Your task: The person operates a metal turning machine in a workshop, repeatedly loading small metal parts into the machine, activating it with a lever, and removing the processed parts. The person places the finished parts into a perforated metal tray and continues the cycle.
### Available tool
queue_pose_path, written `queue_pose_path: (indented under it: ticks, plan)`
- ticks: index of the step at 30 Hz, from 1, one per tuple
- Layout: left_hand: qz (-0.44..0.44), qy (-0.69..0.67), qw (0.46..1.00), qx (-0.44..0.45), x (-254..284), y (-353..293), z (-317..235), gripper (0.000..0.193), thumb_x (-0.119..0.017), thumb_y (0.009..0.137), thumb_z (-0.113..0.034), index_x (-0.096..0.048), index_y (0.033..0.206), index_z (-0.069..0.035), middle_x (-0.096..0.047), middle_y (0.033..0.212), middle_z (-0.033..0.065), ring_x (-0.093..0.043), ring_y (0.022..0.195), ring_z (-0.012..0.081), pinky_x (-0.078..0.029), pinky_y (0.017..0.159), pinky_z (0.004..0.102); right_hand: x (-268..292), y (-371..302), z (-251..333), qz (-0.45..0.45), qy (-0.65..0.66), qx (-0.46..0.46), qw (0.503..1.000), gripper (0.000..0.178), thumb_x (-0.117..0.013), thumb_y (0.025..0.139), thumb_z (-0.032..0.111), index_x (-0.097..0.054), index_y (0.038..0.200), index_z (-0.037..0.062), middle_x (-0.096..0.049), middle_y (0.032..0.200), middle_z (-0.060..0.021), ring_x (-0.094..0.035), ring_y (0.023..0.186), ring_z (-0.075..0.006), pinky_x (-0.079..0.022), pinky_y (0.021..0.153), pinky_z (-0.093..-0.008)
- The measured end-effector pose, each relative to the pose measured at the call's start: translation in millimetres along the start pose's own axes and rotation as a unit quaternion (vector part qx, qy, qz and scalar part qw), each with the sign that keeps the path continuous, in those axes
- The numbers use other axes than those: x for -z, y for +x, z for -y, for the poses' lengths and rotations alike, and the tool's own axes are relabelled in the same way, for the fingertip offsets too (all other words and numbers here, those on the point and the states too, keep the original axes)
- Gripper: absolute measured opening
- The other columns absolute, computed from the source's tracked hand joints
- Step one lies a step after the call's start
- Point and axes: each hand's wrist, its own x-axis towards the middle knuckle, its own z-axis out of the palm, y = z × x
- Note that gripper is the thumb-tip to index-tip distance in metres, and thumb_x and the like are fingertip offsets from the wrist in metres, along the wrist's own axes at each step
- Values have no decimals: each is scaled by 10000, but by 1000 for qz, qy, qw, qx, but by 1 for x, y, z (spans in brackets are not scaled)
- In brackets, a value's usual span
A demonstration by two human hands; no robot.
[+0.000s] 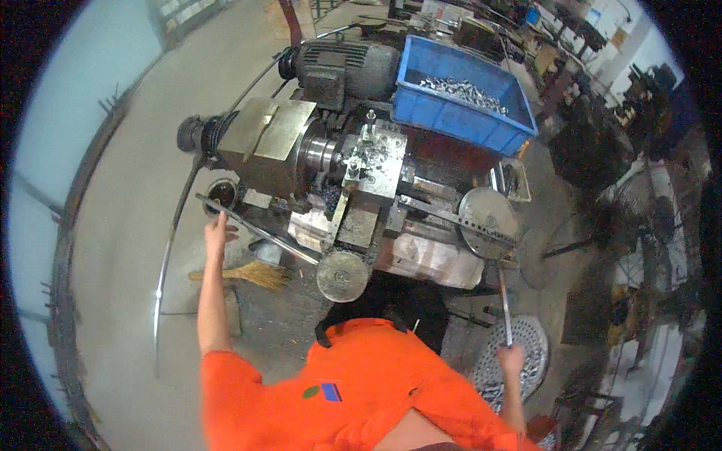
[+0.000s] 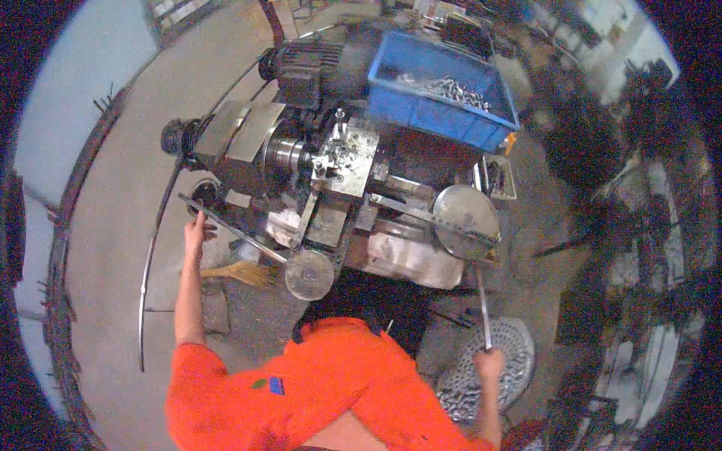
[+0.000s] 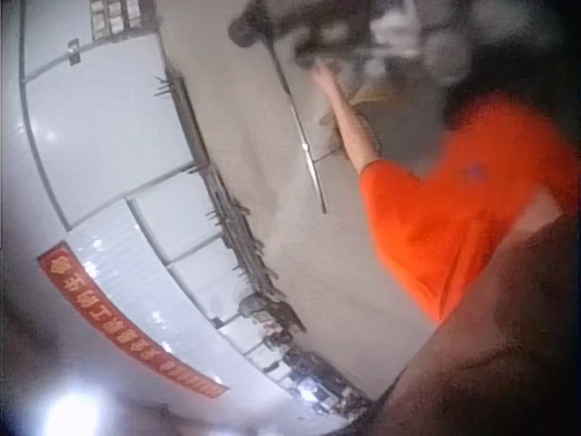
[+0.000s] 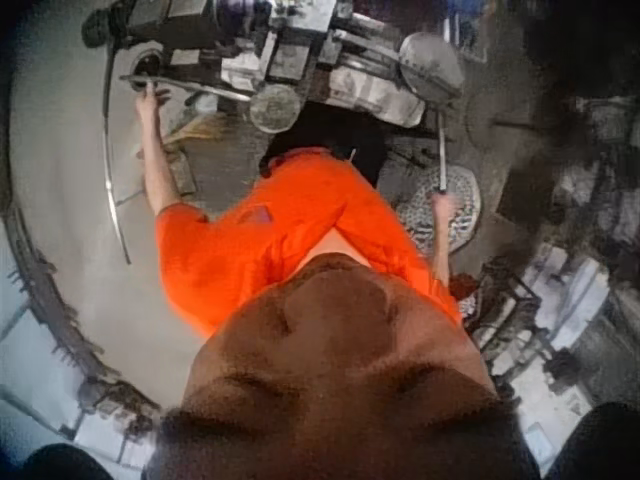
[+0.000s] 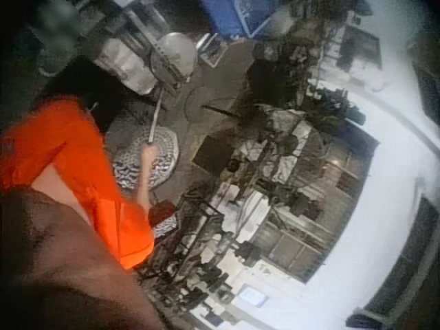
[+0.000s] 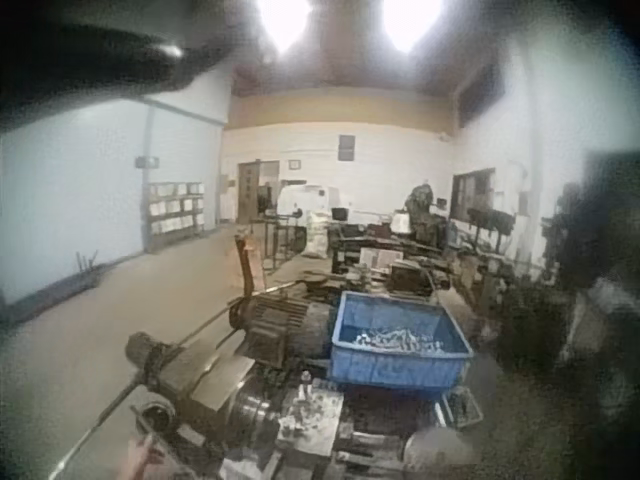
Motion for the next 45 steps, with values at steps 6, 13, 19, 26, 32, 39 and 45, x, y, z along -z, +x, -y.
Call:
queue_pose_path:
  ticks: [6,13,19,26,32,39,45]
  plan:
    - [-35,107,994,13,-23,29,19,434,-494,786,-379,-483,664,37,-512,512,102,-530,377,204,-422,310,283,-34,-28,35,51,342,-107,932,127,-556,624,137,-569,651,13,-484,508,-44,-440,436,-121,-345,402,-266]
    - [-18,120,993,0,-30,8,-5,471,-453,780,-338,-491,565,79,-520,479,154,-542,385,235,-430,354,302,-25,-36,55,21,276,-101,956,181,-537,614,181,-566,659,7,-484,500,-77,-476,464,-180,-381,446,-316]
    - [2,140,990,21,-21,21,8,475,-451,790,-350,-505,637,97,-538,508,172,-545,390,252,-439,360,307,19,-42,91,69,343,-126,928,171,-535,584,150,-545,671,3,-483,517,-39,-445,467,-133,-360,437,-276]
    - [18,185,979,77,-19,18,-4,509,-444,781,-390,-502,804,115,-561,563,203,-556,419,282,-458,395,325,8,-18,52,56,219,-81,971,229,-585,563,169,-555,722,6,-526,548,-108,-523,501,-226,-403,472,-328]
    - [53,156,983,86,-22,30,10,506,-417,800,-390,-502,858,106,-564,572,200,-563,440,287,-460,399,321,29,103,-44,-70,-127,-18,989,351,-601,548,239,-555,816,19,-562,691,-174,-548,652,-338,-444,599,-416]
    - [71,-1,995,74,-2,26,22,490,-454,784,-418,-507,949,40,-585,687,176,-587,568,232,-471,525,301,46,150,28,-180,-100,-28,978,625,-575,573,212,-412,1147,27,-446,1126,-178,-415,1042,-340,-301,901,-411]
    - [95,515,848,-84,4,17,71,474,-526,733,-419,-529,962,-4,-587,840,169,-574,799,272,-448,698,357,-8,71,61,-146,85,-16,986,729,-662,527,184,-382,1189,63,-327,1246,-193,-317,1141,-349,-293,929,-373]
